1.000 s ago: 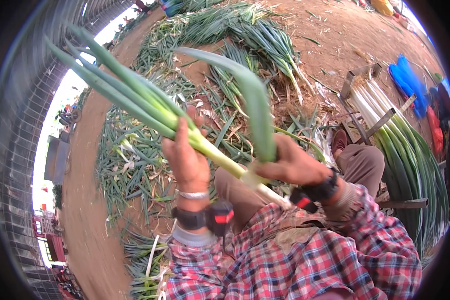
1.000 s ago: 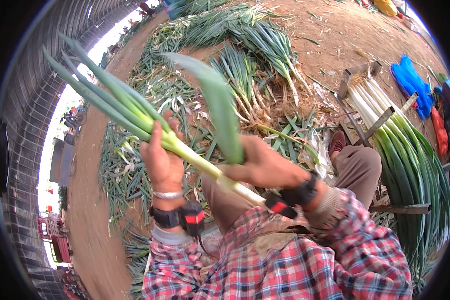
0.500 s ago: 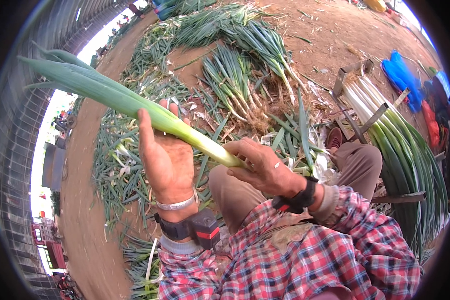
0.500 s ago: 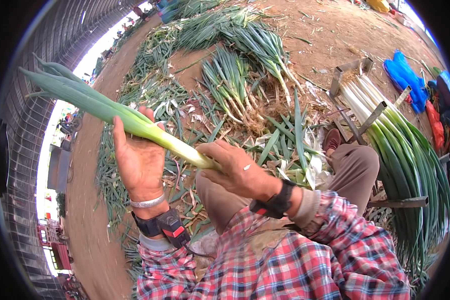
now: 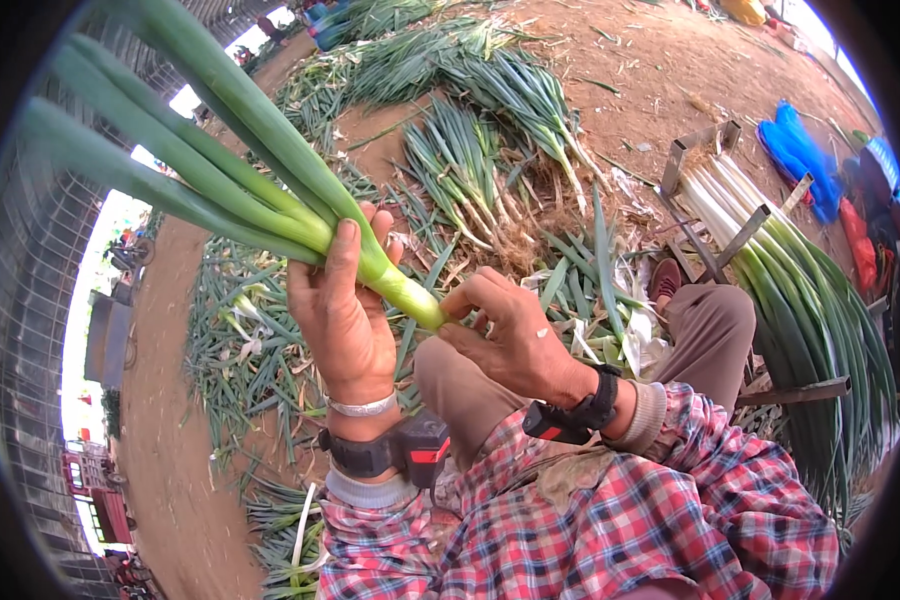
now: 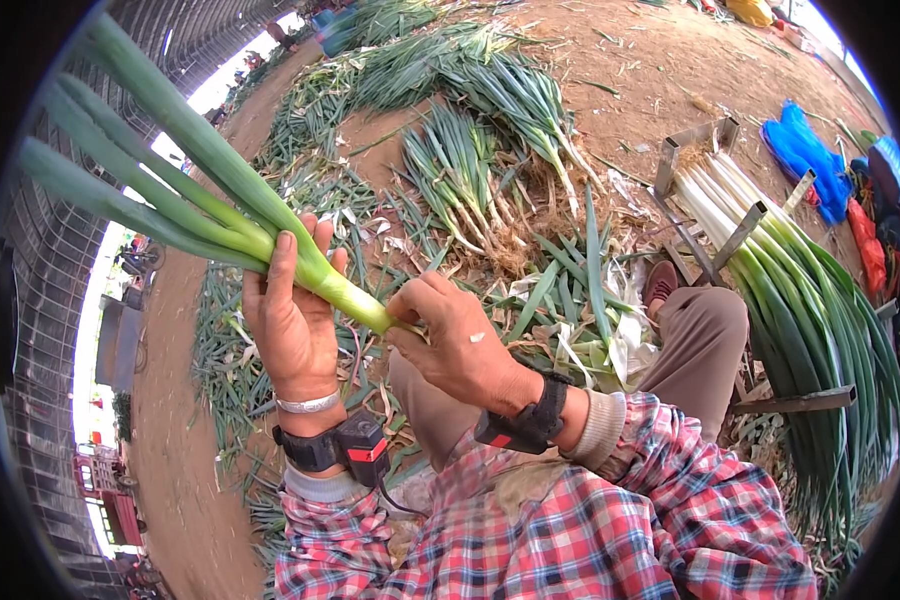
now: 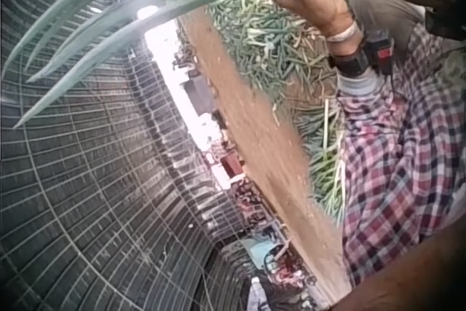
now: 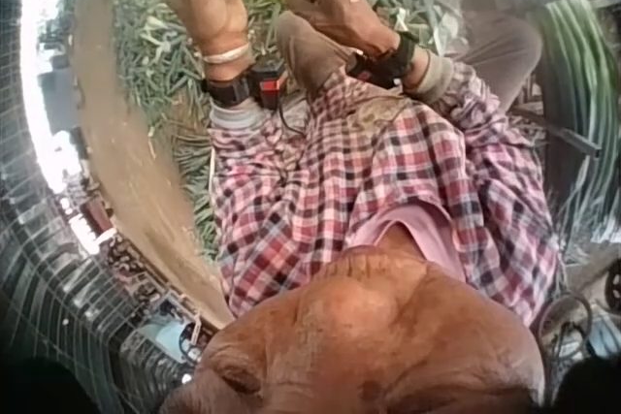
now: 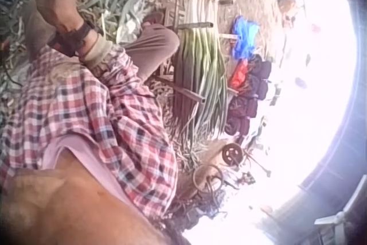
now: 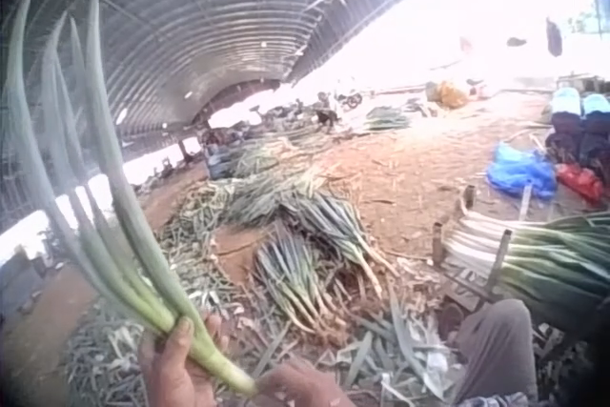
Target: Cleaning, peeling, and sorting leeks in an outdoor agricultural processing area.
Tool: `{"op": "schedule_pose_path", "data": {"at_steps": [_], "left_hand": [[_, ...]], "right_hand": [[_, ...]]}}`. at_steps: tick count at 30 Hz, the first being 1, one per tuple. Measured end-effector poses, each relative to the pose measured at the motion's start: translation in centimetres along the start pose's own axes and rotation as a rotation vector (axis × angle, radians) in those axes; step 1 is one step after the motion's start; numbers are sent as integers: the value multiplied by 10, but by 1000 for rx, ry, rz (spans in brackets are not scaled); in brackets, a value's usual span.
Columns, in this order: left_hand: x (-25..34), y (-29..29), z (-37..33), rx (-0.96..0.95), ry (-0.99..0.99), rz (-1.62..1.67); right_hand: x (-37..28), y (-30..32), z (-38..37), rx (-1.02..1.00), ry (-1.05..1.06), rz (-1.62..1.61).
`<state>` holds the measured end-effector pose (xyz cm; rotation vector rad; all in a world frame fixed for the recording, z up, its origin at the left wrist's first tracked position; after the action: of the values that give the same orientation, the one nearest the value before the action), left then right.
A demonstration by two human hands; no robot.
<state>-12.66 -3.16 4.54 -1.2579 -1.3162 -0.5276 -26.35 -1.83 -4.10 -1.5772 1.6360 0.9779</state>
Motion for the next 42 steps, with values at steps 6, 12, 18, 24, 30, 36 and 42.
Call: {"op": "schedule_pose_path", "data": {"at_steps": [6,12,18,24,30,36,42], "left_hand": [[-6,6,1,9,-108,-157],[-9,10,1,37,-106,-173],[-8,10,0,5,-79,-128],[-10,10,0,-17,-36,-90],[-13,7,2,-46,-33,-112],[-19,8,-3,-10,-68,-113],[-48,22,9,-79,-63,-92]], "right_hand": [[6,-2,-2,-217,-393,-337],[3,-7,-3,25,99,-53],[16,-18,-6,-95,-72,-228],[29,-17,-11,-170,-229,-366],[18,-9,-2,-209,-372,-389],[30,0,26,-113,-118,-609],[11,4,9,-153,-335,-900]]}}
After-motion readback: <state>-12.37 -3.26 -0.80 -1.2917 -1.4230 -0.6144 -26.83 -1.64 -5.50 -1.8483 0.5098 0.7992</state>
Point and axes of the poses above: each hand's wrist, its own z-axis away from the middle knuckle, its own y-axis out of the back of the hand, x = y × z, the point moved 1 cm from there along -z, towards the middle knuckle, and after that the axes turned 9 degrees about x, right-handed, at the moved point
